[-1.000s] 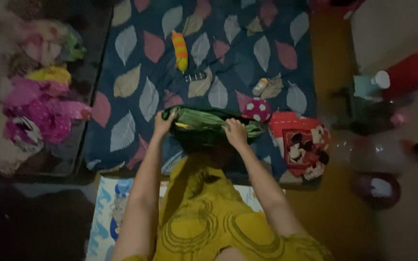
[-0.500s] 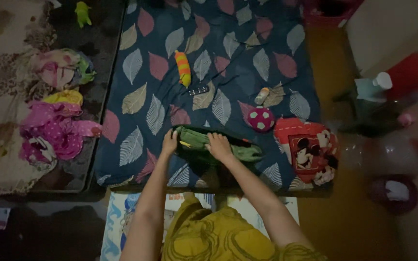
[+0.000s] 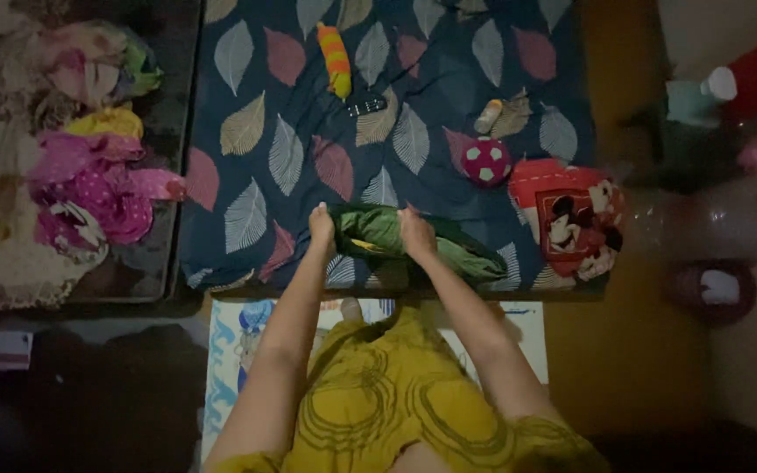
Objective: The recorder is putting pillowcases on pillows on a bed.
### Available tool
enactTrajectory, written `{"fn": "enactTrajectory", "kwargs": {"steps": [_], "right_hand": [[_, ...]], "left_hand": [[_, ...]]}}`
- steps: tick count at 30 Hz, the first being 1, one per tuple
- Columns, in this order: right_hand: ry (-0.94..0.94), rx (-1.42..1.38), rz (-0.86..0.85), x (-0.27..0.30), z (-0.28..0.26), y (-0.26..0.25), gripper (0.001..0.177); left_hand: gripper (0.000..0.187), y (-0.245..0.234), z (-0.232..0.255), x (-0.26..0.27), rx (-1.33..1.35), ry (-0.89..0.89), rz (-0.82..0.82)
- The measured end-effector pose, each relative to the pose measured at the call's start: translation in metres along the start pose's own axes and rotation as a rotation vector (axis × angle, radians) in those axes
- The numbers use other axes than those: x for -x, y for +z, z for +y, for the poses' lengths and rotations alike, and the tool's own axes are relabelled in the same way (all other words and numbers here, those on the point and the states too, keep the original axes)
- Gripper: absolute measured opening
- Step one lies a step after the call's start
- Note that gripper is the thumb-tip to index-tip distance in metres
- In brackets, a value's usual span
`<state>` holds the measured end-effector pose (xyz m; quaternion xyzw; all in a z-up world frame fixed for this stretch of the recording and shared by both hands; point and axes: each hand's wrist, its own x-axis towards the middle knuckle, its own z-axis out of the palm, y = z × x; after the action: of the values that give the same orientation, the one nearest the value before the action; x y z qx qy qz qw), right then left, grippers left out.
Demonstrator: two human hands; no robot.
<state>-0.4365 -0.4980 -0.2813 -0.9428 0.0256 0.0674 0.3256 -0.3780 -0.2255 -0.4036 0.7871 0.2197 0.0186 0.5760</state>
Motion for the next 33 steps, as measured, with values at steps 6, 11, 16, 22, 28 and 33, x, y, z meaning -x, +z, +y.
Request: {"fn": "enactTrajectory", "kwargs": {"steps": [6,11,16,22,28,33], "right_hand": [[-0.491,-0.089,0.345,0.027,-0.009,-0.064,0.021],[-0.534,-0.054,0.526,0.021,-0.013,-0.115,0.022],[-0.510,-0.089,0.499,0.006,-0.009,-0.104,0.022],[-0.600,-0.113,0.399,-0.030,0.028,-0.057,0.018],[-0.532,-0.272,0.225,-0.038,0.014,-0.038,0.018],[-0.661,-0.399,0.023,-0.030,0.023,-0.038,0.021]], "left_hand": [[0.042,0.000,0.022,-0.002,-0.516,0.445,0.097],[0.032,0.010,0.046,0.012,-0.380,0.493,0.201],[0.023,-0.010,0.052,0.006,-0.367,0.507,0.137],[0.032,-0.020,0.159,0.065,-0.162,0.721,0.249],[0.062,-0.007,0.247,0.129,-0.578,1.305,0.049],[0.038,0.028,0.134,0.056,-1.191,1.045,-0.315]]}}
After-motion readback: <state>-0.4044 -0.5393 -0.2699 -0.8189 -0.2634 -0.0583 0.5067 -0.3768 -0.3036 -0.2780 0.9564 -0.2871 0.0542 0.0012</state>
